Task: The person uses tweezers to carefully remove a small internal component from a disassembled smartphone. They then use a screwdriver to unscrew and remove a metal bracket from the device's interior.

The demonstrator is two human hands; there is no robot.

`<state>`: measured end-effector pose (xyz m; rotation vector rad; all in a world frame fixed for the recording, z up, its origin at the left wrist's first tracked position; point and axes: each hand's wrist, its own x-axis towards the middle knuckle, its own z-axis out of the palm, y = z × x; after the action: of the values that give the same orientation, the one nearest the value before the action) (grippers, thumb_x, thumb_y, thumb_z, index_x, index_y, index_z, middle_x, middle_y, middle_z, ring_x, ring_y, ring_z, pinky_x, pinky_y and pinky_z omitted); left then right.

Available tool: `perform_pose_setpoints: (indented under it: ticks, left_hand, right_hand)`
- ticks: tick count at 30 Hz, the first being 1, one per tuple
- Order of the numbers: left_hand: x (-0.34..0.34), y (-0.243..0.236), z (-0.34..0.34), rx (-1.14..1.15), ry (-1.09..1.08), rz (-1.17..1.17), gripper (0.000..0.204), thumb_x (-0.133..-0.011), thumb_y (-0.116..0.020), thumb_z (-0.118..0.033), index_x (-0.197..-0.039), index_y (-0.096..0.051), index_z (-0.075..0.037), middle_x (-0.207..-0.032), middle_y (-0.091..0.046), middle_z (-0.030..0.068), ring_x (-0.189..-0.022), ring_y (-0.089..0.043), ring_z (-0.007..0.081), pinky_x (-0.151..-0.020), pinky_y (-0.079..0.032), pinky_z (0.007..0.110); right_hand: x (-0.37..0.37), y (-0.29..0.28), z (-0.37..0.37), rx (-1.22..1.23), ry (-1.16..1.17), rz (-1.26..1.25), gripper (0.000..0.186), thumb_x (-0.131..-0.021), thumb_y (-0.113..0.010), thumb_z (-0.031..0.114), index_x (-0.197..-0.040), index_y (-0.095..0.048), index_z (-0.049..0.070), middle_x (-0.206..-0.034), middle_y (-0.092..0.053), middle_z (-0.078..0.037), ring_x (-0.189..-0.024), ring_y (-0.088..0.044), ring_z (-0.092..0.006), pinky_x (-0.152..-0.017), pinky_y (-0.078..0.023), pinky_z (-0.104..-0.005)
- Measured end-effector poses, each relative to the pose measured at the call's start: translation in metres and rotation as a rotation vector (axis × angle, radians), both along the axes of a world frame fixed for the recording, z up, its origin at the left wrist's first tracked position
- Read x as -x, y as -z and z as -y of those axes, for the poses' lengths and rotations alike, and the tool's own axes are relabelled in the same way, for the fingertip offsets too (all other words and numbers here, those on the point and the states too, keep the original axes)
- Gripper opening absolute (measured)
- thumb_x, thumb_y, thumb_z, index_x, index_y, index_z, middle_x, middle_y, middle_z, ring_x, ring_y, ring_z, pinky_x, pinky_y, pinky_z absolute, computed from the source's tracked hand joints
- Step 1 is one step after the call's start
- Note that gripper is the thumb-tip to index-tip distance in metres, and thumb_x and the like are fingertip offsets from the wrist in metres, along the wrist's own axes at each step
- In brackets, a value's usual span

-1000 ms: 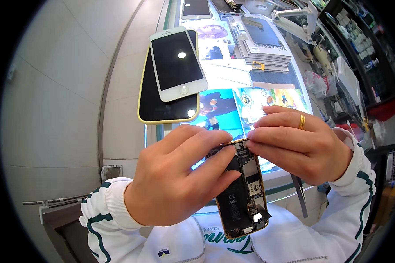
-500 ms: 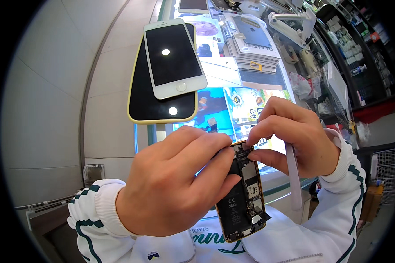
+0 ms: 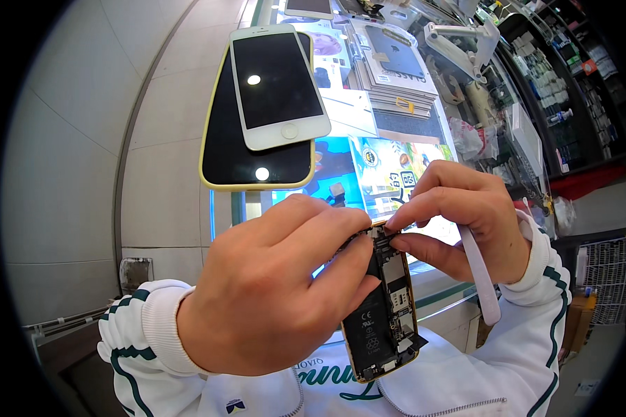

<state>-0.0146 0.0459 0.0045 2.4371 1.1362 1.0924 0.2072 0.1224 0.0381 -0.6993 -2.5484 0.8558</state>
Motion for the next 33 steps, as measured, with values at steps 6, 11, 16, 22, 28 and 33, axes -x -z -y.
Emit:
perform_pose_setpoints:
  ticks: [6, 11, 16, 22, 28, 33]
  left_hand:
    - [0.0006, 0.0001, -0.0014, -0.007, 0.012, -0.006, 0.036, -0.062, -0.082, -0.011, -0.093, -0.069, 0.001, -0.1, -0.065, 0.0119, -0.077, -0.062, 0.0256, -0.06, -0.051, 0.033]
    - [-0.0004, 0.0008, -0.0014, -0.021, 0.003, -0.008, 0.036, -0.061, -0.082, -0.012, -0.092, -0.069, 0.0, -0.1, -0.065, 0.0115, -0.077, -0.063, 0.0259, -0.061, -0.051, 0.033]
    - [-0.0008, 0.0014, -0.0018, -0.03, 0.004, -0.02, 0.038, -0.059, -0.082, -0.013, -0.092, -0.07, 0.0, -0.099, -0.066, 0.0114, -0.077, -0.063, 0.0265, -0.061, -0.052, 0.034]
    - [-0.0014, 0.0008, -0.0009, -0.052, -0.003, -0.026, 0.039, -0.058, -0.081, -0.013, -0.092, -0.07, 0.002, -0.098, -0.066, 0.0121, -0.077, -0.063, 0.0272, -0.062, -0.054, 0.034]
    - [-0.0016, 0.0017, -0.0017, -0.053, -0.005, -0.02, 0.038, -0.058, -0.081, -0.014, -0.091, -0.07, 0.002, -0.095, -0.066, 0.0125, -0.076, -0.064, 0.0269, -0.062, -0.054, 0.034]
    - [-0.0017, 0.0025, -0.0019, -0.05, -0.013, -0.014, 0.039, -0.058, -0.082, -0.013, -0.092, -0.07, 0.002, -0.095, -0.066, 0.0125, -0.076, -0.064, 0.0272, -0.062, -0.054, 0.034]
  right_hand:
    - [0.0005, -0.0001, 0.0044, -0.007, 0.036, 0.012, 0.019, -0.074, -0.077, 0.004, -0.091, -0.068, 0.006, -0.08, -0.059, -0.008, -0.07, -0.06, -0.0251, -0.059, -0.048, -0.0336]
    - [0.0048, -0.0043, 0.0065, -0.026, 0.053, 0.07, 0.023, -0.072, -0.079, 0.0, -0.092, -0.069, 0.005, -0.08, -0.061, -0.008, -0.071, -0.061, -0.0195, -0.06, -0.046, -0.0289]
    - [0.0052, -0.0042, 0.0082, -0.037, 0.077, 0.105, 0.021, -0.074, -0.079, 0.0, -0.09, -0.068, 0.004, -0.081, -0.061, -0.008, -0.071, -0.06, -0.0191, -0.059, -0.045, -0.0288]
    - [0.0038, -0.0043, 0.0094, -0.024, 0.077, 0.103, 0.021, -0.075, -0.079, 0.001, -0.092, -0.067, 0.004, -0.082, -0.061, -0.007, -0.071, -0.06, -0.0179, -0.058, -0.043, -0.0285]
    - [0.0025, -0.0059, 0.0091, -0.018, 0.066, 0.115, 0.022, -0.075, -0.079, 0.002, -0.094, -0.068, 0.005, -0.084, -0.061, -0.007, -0.072, -0.059, -0.0172, -0.058, -0.043, -0.0282]
    - [0.0037, -0.0077, 0.0095, -0.005, 0.079, 0.118, 0.024, -0.074, -0.08, 0.002, -0.095, -0.069, 0.006, -0.085, -0.061, -0.006, -0.073, -0.059, -0.0167, -0.059, -0.043, -0.0278]
